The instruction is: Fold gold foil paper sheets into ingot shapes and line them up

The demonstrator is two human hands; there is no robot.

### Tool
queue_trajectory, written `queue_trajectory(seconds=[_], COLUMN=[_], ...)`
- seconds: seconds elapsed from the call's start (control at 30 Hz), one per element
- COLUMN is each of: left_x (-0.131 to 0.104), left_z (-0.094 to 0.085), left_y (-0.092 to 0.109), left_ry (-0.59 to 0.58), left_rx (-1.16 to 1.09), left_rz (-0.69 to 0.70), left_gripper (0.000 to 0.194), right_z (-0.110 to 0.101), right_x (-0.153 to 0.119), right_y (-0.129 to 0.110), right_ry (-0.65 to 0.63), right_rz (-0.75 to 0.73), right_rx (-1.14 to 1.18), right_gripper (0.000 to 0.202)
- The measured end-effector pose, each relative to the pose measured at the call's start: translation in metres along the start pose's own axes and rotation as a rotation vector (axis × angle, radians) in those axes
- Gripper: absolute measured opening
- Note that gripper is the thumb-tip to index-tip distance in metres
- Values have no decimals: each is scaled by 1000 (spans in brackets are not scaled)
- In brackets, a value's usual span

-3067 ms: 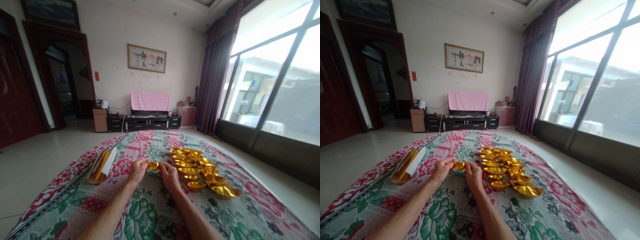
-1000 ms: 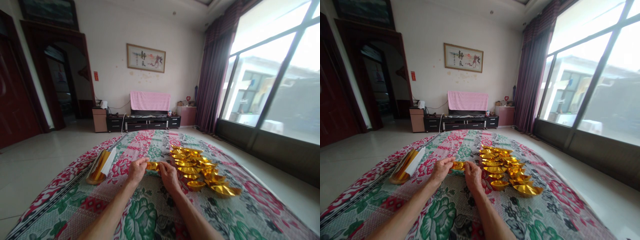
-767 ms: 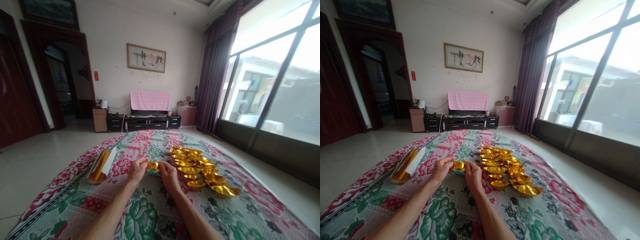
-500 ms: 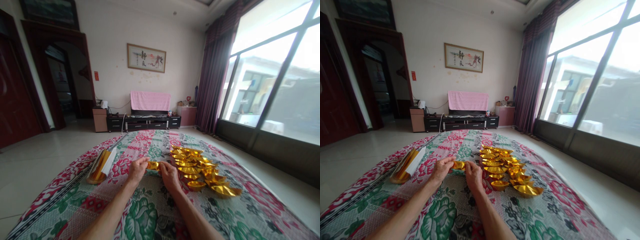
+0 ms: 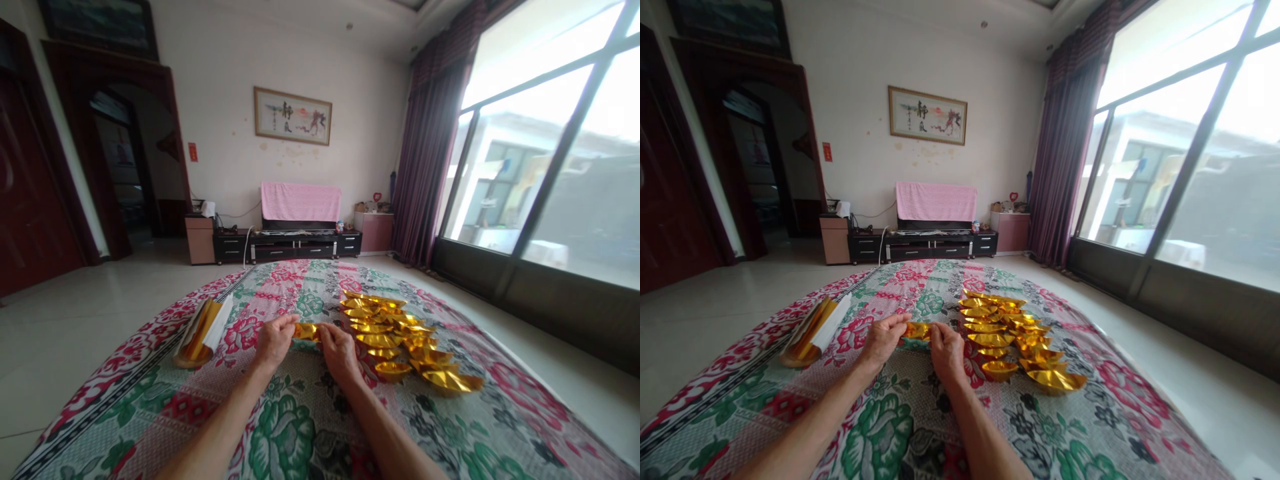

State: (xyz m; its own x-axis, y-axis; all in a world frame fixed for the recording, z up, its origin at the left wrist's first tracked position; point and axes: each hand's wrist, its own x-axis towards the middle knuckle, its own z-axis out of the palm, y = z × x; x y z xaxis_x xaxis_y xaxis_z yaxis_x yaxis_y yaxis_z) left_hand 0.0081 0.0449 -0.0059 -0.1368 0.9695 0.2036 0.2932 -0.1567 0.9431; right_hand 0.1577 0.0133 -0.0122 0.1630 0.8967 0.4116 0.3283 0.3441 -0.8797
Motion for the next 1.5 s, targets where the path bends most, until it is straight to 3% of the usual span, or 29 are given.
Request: queue_trajectory(seconds=[0.13,0.63,0.9,1.0,1.37,1.5], left_x=[1,0,-11,-14,-11,-11], left_z=[-4,-11,-11,-13,-17,-17], left_y=[-4,3,22,25,10,7], left_ry=[28,58,-19,-32,-50,-57], left_rx=[112,256,370,423,354,304], left_rz=[58,-66,-49,-9,79,54], left_gripper=[31,26,21,27,30,27], right_z=[-1,1,1,0,3,2], right_x=[0,0,2,1,1,0], right_y=[-4,-5,-7,-10,-2,-4], right_ry=[5,37,46,46,53,66], right_rz=[-28,-46,-13,-13,-51,-50], right_rx=[-33,-65,-124,-108,-46,-80], right_gripper=[38,36,35,34,29,30])
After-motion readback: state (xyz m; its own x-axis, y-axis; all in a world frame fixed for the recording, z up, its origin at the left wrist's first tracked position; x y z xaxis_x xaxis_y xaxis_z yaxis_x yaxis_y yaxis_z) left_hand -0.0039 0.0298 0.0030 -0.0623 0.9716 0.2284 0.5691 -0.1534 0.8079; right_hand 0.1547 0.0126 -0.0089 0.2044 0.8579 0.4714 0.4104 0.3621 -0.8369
